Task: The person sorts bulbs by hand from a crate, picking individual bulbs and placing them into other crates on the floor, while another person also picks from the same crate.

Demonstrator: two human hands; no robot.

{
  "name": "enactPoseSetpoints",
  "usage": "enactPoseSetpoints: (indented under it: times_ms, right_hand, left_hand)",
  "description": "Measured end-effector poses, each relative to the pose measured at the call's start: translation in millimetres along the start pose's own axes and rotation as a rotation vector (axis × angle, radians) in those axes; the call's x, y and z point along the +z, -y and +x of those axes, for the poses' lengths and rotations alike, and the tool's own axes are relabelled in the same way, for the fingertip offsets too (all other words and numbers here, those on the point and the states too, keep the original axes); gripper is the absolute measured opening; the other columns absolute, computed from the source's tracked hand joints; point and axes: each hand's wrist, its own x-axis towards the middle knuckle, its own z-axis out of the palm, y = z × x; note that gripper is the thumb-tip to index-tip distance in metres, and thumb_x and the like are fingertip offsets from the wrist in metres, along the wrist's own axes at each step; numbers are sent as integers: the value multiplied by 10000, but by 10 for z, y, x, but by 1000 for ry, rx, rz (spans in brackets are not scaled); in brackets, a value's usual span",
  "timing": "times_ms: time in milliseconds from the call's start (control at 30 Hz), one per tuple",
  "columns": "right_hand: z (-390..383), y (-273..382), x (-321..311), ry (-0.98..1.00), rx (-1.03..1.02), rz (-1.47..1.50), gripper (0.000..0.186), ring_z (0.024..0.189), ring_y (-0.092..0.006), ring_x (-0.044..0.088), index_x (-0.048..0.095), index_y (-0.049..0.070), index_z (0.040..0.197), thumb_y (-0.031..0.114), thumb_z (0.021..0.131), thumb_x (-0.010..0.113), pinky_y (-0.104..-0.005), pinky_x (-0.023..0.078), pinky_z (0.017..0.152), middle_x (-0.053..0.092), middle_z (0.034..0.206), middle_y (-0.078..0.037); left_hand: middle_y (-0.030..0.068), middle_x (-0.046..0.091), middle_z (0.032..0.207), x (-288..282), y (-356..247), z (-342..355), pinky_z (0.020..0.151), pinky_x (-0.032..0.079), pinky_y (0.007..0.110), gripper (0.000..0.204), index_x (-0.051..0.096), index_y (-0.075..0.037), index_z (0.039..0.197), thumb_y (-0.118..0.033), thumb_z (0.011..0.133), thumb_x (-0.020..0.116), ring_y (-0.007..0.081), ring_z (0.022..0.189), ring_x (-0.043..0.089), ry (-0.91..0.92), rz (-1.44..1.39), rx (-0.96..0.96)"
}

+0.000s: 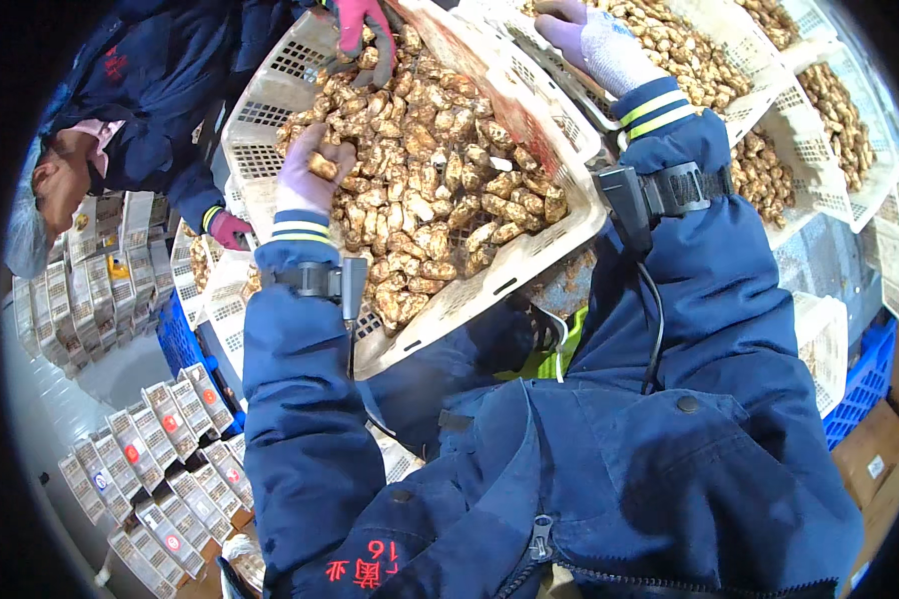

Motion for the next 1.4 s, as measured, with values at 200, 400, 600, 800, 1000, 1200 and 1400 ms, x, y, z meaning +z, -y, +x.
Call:
enactPoseSetpoints:
  times_ms: [200, 400, 600, 800, 1000, 1200, 1400]
  right_hand:
    - [175, -180, 192, 8, -135, -40, 418, 846, -215, 615, 578, 90, 1141, 386, 856, 506, -345, 457, 765, 648, 893, -133]
    - [240, -426, 145, 52, -450, -88, 300, 940, -273, 598, 575, 72, 1121, 239, 893, 475, -320, 466, 817, 607, 1094, -106]
    - [-131, -97, 84, 128, -71, 281, 368, 965, -134, 539, 527, -3, 1221, 193, 910, 518, -256, 421, 862, 590, 1116, -91]
    - [-664, 147, -60, 302, -183, -124, 407, 1088, -202, 525, 470, -29, 1257, 184, 913, 521, -295, 410, 923, 546, 1210, -146]
    - [-888, -453, -6, 254, -117, -513, 370, 933, -315, 566, 512, -6, 1178, 203, 876, 557, -338, 462, 782, 561, 1096, -224]
    - [-990, -287, 246, 105, 82, -115, 367, 800, -161, 511, 503, -50, 1132, 171, 849, 580, -312, 441, 700, 567, 912, -91]
    - [-1025, -195, 266, 71, 151, -217, 409, 855, -165, 551, 505, -5, 1191, 201, 848, 588, -296, 452, 748, 608, 1005, -103]
  left_hand:
    - [217, 602, 1105, 676, 283, 81, 900, 434, 400, 667, 523, -36, 1233, -525, 781, 565, 356, 1037, 571, -133, 1471, 250]
    - [184, 580, 1149, 735, 226, -75, 923, 419, 414, 547, 486, -25, 1195, -396, 805, 586, 324, 1079, 550, 136, 1457, 113]
    - [149, 637, 966, 108, -331, -1249, 705, 494, 329, 495, 515, -21, 1216, -273, 806, 634, 246, 794, 621, -162, 923, 459]
    - [158, 646, 989, -2221, 287, -2146, 756, 493, 309, 586, 406, -23, 1320, -124, 781, 615, 234, 840, 630, -883, 553, 13]
    - [248, 616, 1038, -4260, 1005, -2440, 869, 456, 389, 729, 308, -120, 1397, -208, 741, 613, 353, 992, 596, -999, 1015, -437]
    - [235, 538, 1210, -5152, 1263, -2361, 944, 420, 362, 757, 224, -147, 1433, -149, 771, 591, 320, 1098, 549, -814, 1167, -808]
    - [223, 557, 1185, -5402, 1448, -2097, 928, 434, 407, 781, 183, -173, 1441, -150, 786, 609, 346, 1108, 538, -798, 1129, -899]
